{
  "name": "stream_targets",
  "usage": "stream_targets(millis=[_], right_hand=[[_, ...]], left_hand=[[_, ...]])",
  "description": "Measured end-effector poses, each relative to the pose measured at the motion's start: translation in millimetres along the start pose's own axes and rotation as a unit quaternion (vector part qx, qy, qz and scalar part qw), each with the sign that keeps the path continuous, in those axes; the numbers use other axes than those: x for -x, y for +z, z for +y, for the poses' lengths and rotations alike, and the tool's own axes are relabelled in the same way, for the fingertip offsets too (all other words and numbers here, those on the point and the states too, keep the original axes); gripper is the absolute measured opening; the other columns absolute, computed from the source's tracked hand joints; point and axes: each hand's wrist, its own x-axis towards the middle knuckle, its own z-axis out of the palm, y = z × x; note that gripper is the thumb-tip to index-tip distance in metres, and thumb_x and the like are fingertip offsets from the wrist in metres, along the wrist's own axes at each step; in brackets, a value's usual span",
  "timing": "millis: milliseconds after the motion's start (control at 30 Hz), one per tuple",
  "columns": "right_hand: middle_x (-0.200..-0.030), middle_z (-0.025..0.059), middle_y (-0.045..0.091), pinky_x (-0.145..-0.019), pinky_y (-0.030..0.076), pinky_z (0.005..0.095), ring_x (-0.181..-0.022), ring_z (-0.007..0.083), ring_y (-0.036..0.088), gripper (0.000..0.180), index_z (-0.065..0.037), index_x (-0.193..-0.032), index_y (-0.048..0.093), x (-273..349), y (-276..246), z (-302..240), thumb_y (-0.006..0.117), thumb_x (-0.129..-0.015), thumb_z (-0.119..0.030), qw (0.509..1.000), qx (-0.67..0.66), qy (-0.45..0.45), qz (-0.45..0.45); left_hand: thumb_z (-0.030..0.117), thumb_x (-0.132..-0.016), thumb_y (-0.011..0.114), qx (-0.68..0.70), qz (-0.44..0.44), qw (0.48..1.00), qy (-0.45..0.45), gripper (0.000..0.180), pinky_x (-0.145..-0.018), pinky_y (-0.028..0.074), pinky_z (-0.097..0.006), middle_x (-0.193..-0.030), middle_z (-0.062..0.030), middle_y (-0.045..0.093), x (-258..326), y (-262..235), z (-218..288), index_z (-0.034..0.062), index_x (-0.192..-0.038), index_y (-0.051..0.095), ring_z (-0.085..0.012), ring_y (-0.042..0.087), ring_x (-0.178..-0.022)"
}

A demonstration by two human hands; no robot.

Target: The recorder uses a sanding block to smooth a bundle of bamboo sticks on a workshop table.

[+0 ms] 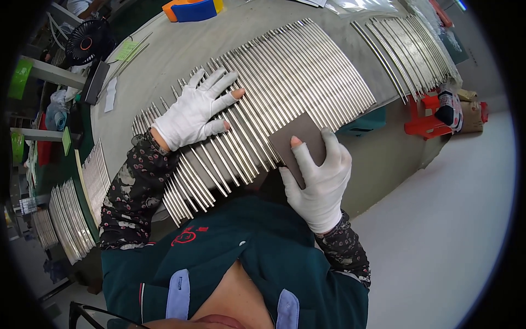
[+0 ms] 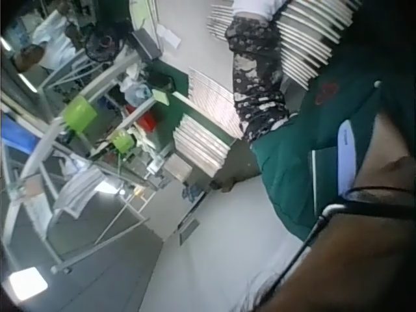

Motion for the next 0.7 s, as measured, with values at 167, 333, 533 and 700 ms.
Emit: stream_targets(millis=[167, 333, 533, 700], right_hand=[[-0.127, 0.021, 0.042, -0.088, 0.04, 0.0444, -0.105, 0.0366, 0.045, 0.056, -0.017, -0.119, 0.059, -10, 8, -4, 0.076, -0.065, -0.019, 1.0, 0.025, -0.009, -0.012], [-0.124, 0.0195, 0.043, -0.083, 0.042, 0.0435, -0.103, 0.0355, 0.045, 0.055, -0.02, -0.118, 0.059, -41, 29, -21, 0.076, -0.066, -0.026, 0.994, 0.1, -0.026, -0.029], [-0.124, 0.0201, 0.043, -0.08, 0.043, 0.0435, -0.102, 0.0351, 0.046, 0.051, -0.018, -0.119, 0.058, -22, 9, -11, 0.073, -0.071, -0.025, 0.994, 0.08, -0.037, -0.066], [-0.121, 0.0191, 0.044, -0.08, 0.043, 0.0441, -0.103, 0.0353, 0.047, 0.053, -0.018, -0.117, 0.059, -39, 10, -16, 0.075, -0.067, -0.022, 0.995, 0.07, -0.03, -0.07]], left_hand=[[0.055, -0.089, 0.046, 0.01, 0.024, 1.0, -0.009, 0.061, -0.11, 0.019, -0.058, -0.146, -0.0157, 0.034, 1, -2, 4, 0.0161, -0.136, 0.045, -0.0358, 0.032, -0.135], [0.055, -0.086, 0.05, 0.016, 0.017, 1.0, -0.009, 0.065, -0.111, 0.018, -0.057, -0.146, -0.0158, 0.035, 2, -4, 5, 0.0157, -0.137, 0.046, -0.0347, 0.031, -0.136], [0.056, -0.084, 0.053, 0.03, -0.013, 0.999, -0.017, 0.069, -0.112, 0.017, -0.056, -0.148, -0.015, 0.033, 1, -9, 8, 0.0168, -0.139, 0.042, -0.0343, 0.028, -0.137], [0.056, -0.085, 0.052, 0.02, 0.01, 1.0, -0.01, 0.068, -0.111, 0.018, -0.056, -0.147, -0.0154, 0.033, 3, -4, 4, 0.0169, -0.14, 0.042, -0.0352, 0.029, -0.137]])
